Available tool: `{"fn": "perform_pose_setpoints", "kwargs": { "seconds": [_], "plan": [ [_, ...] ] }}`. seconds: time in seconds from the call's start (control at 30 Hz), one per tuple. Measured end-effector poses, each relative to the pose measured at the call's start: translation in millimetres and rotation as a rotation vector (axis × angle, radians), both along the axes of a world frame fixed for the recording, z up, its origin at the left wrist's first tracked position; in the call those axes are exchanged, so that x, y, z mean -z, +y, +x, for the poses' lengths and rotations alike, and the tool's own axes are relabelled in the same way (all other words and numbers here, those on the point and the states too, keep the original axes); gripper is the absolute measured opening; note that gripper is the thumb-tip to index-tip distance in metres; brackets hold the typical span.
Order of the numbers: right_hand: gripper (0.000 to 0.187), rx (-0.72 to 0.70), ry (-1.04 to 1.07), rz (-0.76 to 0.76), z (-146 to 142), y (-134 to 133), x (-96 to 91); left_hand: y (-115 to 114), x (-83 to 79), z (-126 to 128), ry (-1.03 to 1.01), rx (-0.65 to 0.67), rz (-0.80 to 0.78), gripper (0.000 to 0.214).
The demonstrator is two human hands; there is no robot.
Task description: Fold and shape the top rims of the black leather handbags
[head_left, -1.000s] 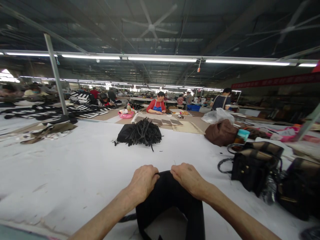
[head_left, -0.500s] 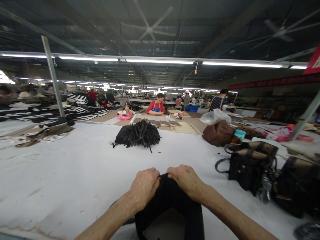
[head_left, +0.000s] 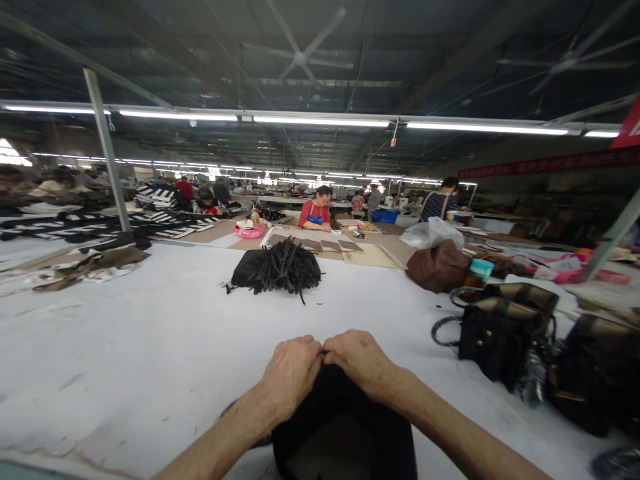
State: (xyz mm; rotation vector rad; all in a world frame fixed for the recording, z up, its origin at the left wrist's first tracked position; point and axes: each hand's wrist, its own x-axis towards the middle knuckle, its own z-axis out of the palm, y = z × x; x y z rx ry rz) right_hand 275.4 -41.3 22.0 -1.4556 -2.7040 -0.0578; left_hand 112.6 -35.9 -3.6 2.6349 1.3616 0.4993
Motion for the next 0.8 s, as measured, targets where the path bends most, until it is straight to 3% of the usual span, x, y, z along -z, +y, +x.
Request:
{"fn": "perform_pose_setpoints", "kwargs": {
  "seconds": [0.1, 0.2, 0.33, 0.53, 0.67, 0.8],
  "plan": [
    [0.027, 0.043, 0.004, -0.022, -6, 0, -2.1, 2, -8.9, -10, -0.151, 0.039, -0.133, 0.028],
    [0.027, 0.099, -0.039, -0.036, -11, -2, -7.9, 5, -16.3, -32, -0.368, 0.094, -0.364, 0.029],
    [0.03, 0.1, -0.038, -0.046, -13, -5, -13.4, 5, -18.1, -60, -0.538, 0.011, -0.53, 0.035],
    [0.029, 0.113, 0.001, -0.039, -11, -5, -10.4, -5, -13.8, -59, -0.527, 0.051, -0.528, 0.033],
    [0.03, 0.108, 0.018, -0.011, -8, -5, -4.8, -7, -3.3, -47, -0.513, -0.039, -0.451, 0.016],
    [0.031, 0.1, 0.007, 0.004, -8, -5, -2.2, -6, 6.7, -39, -0.648, -0.103, -0.457, 0.009]
  ]
}}
